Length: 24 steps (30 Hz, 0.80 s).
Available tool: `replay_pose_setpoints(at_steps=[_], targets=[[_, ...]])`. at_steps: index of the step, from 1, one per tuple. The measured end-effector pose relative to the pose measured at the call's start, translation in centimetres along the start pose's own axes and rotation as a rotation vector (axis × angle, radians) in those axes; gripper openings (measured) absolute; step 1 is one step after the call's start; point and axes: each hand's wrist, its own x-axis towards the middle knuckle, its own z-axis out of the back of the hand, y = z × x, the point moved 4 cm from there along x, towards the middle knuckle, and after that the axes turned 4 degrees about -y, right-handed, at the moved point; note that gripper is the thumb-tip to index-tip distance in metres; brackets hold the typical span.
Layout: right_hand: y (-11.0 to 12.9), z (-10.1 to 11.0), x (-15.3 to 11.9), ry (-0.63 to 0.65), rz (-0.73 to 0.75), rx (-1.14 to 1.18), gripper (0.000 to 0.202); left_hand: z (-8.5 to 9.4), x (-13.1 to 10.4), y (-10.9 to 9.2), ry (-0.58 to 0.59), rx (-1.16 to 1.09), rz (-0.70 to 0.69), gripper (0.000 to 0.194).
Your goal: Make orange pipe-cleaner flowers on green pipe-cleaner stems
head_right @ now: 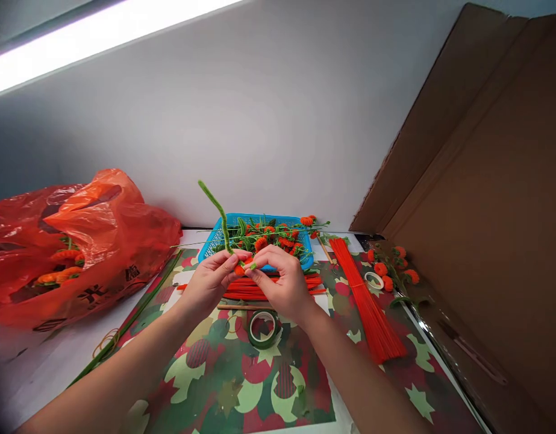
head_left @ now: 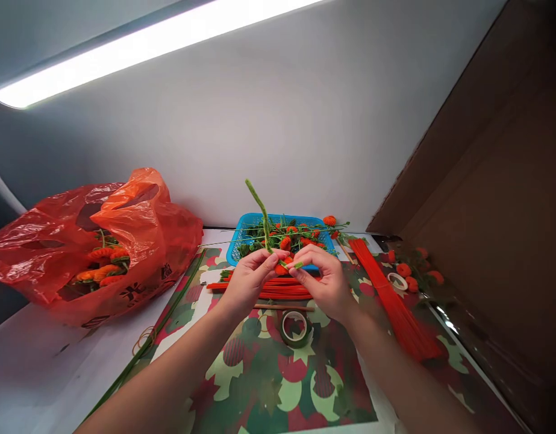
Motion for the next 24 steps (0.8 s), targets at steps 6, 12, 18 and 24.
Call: replay_pose_setpoints(at_steps=[6, 12, 18, 24], targets=[[-0.3, 0.2, 0.0, -0.162, -0.091, -0.061, 0.014, -0.8, -0.3, -0.3, 0.145, 0.047, -0.035, 0.035], [-3.0, -0.6, -1.0, -0.151, -0.413, 0.084, 0.019, -0.3, -0.4, 0.8, -0.028, 0.039, 0.023, 0.032], [-5.4, -1.7, -4.8, -0.124, -0.704, 0.376, 0.030, 0.3, -4.3, 3.5, 0.047, 0.145, 0.186, 0.030], [-6.6, -2.3, -7.6, -0.102, -0.757, 0.529, 0.034, 0.9, -6.2, 6.3, 0.019, 0.013, 0.349, 0.033]])
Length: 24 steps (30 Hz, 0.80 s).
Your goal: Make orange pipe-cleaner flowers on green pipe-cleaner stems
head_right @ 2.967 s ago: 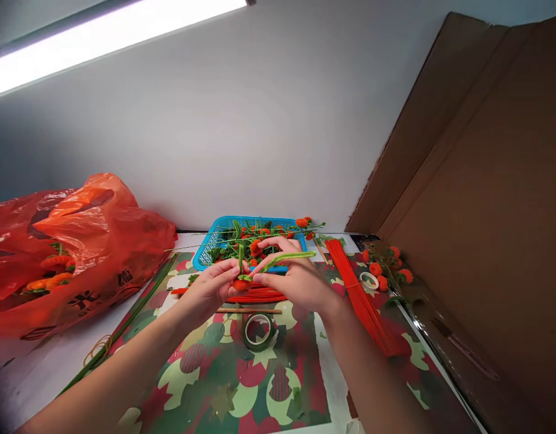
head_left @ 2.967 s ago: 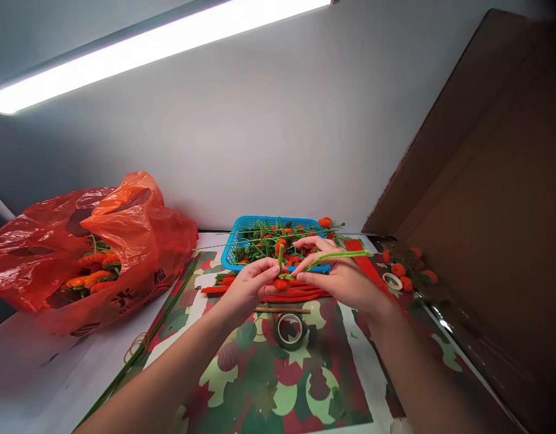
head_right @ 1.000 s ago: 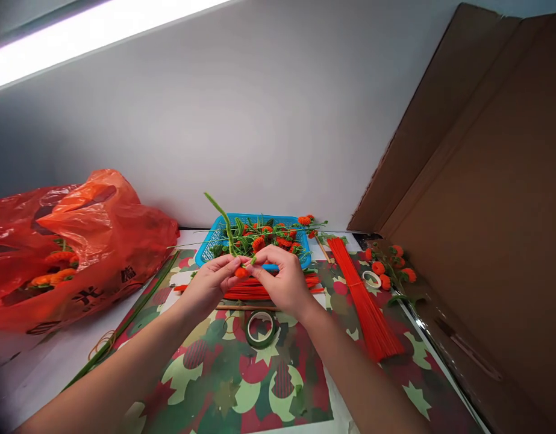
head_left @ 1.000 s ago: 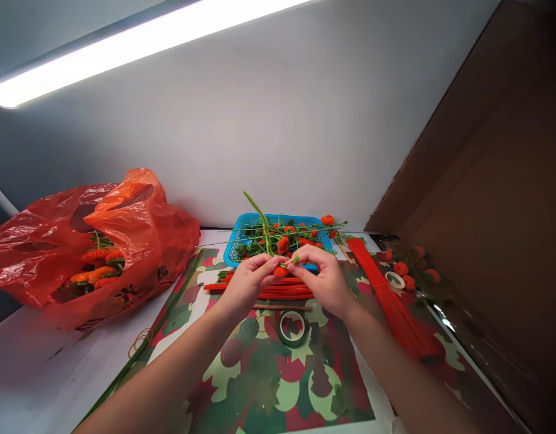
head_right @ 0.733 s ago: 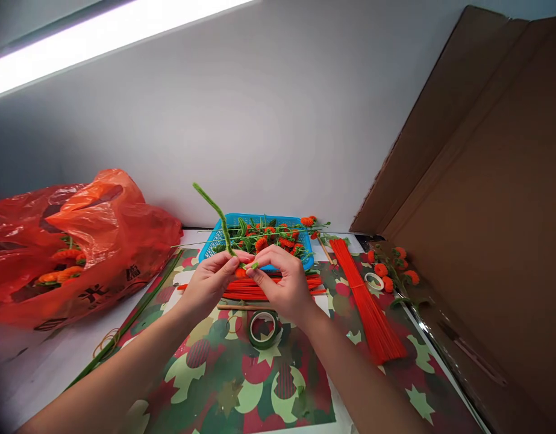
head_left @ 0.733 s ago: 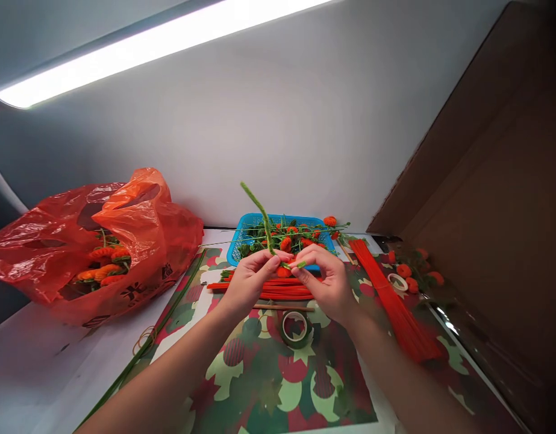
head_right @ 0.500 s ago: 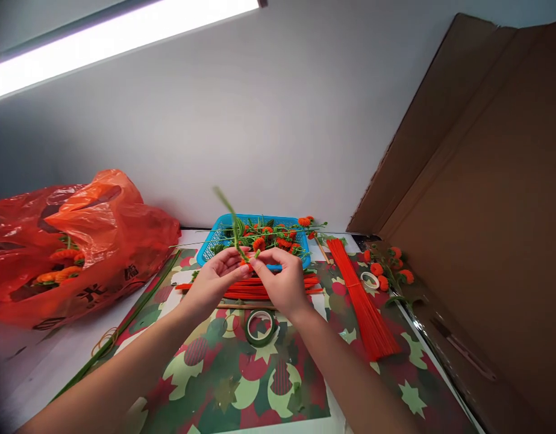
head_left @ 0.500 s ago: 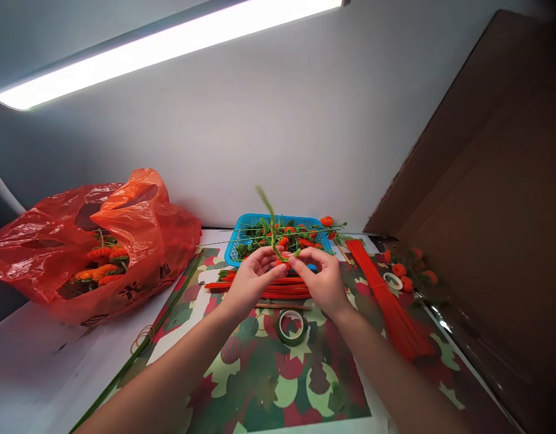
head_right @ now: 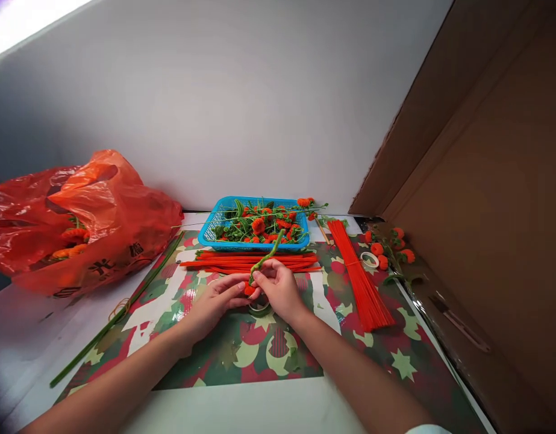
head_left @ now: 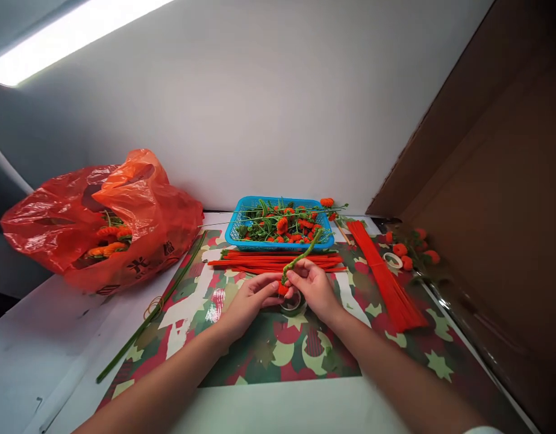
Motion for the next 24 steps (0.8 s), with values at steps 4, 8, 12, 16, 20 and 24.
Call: replay_pose_setpoints(at_steps=[4, 8, 12, 16, 20, 24], targets=[[-0.6, -0.2, -0.5, 0.178, -0.041, 0.054, 0.047, 0.1, 0.5, 0.4, 0.054, -0.107, 0.051, 0.035], [-0.9, 0.0, -1.0, 0.168, 0.049, -0.071, 0.031, 0.3, 0.7, 0.7, 0.093, -0.125, 0.076, 0.030], [0.1, 0.3, -1.7, 0.046, 0.380, -0.431, 0.009, 0.4, 0.6, 0.9, 0.120, -0.081, 0.085, 0.029], [0.8, 0.2, -2.5, 0.055, 0.638, -0.666, 0.003, 0.5, 0.4, 0.9, 0.144, -0.026, 0.100, 0.029], [1.2, -0.1, -3.2, 0.063, 0.822, -0.820, 0.005, 0.6, 0.1, 0.7, 0.114, -0.018, 0.091, 0.027], [1.8, -0.5, -3.0, 0.065, 0.671, -0.816, 0.005, 0.6, -0.1, 0.6, 0.092, 0.009, 0.037, 0.024]])
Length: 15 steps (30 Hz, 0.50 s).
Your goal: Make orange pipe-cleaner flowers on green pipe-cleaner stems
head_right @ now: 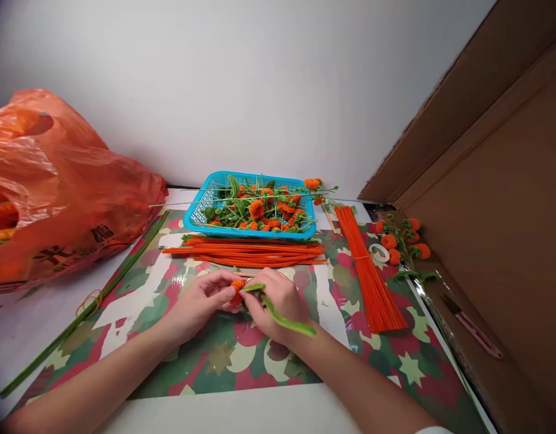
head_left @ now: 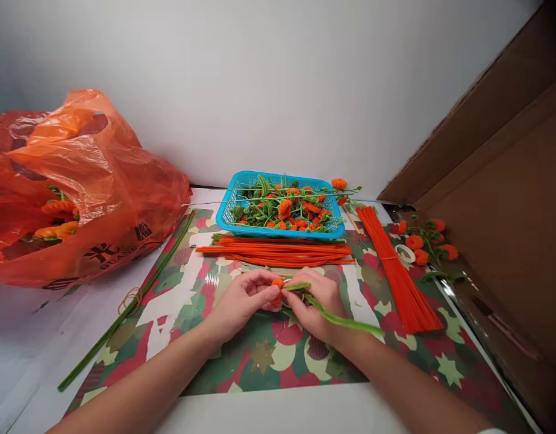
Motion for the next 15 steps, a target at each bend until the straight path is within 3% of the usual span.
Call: replay_pose_setpoints(at_steps=[5, 11, 15], targets=[[-0.1, 0.1, 0.5, 0.015, -0.386, 0.105, 0.002, 0.1, -0.5, -0.6, -0.042, 0.095, -0.257, 0.018], [0.0, 0.1, 0.3, -0.017, -0.439, 0.202, 0.005, 0.0, -1.2, -1.3, -0.011, 0.228, -0.522, 0.022], [-0.4, -0.2, 0.1, 0.076, -0.587, 0.385, 0.014, -0.1, -1.7, -2.1, -0.044, 0.351, -0.643, 0.021]])
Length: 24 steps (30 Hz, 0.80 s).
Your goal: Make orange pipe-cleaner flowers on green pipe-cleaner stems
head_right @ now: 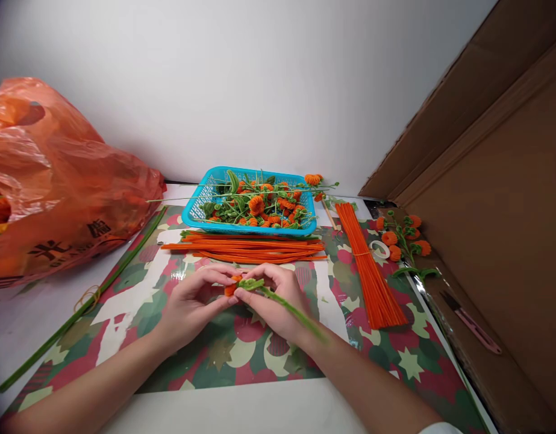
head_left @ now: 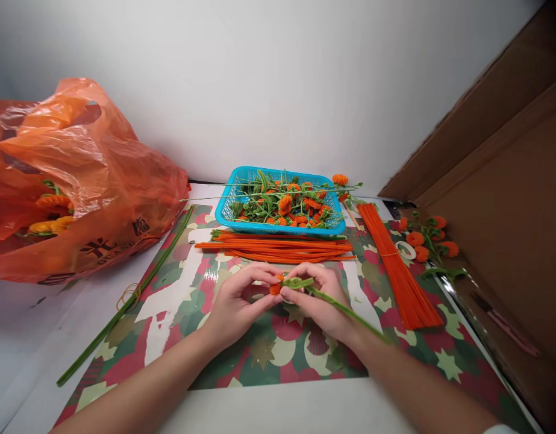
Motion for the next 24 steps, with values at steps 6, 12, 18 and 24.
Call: replay_pose_setpoints(at_steps=[6, 12, 18, 24], targets=[[0.6, 0.1, -0.2, -0.049, 0.086, -0.063, 0.007, 0.1, 0.0, -0.8, -0.001, 0.205, -0.188, 0.024], [1.4, 0.1, -0.4, -0.057, 0.274, -0.146, 0.005, 0.0, 0.0, -0.3, -0.033, 0.072, -0.004, 0.022], [2.2, 0.3, -0.2, 0.062, 0.479, -0.235, 0.009, -0.3, 0.1, 0.5, -0.022, -0.178, 0.314, 0.013], [2.5, 0.1, -0.9, 0.136, 0.874, -0.440, 0.017, -0.9, -0.2, 2.1, 0.154, -0.489, 0.788, 0.023]])
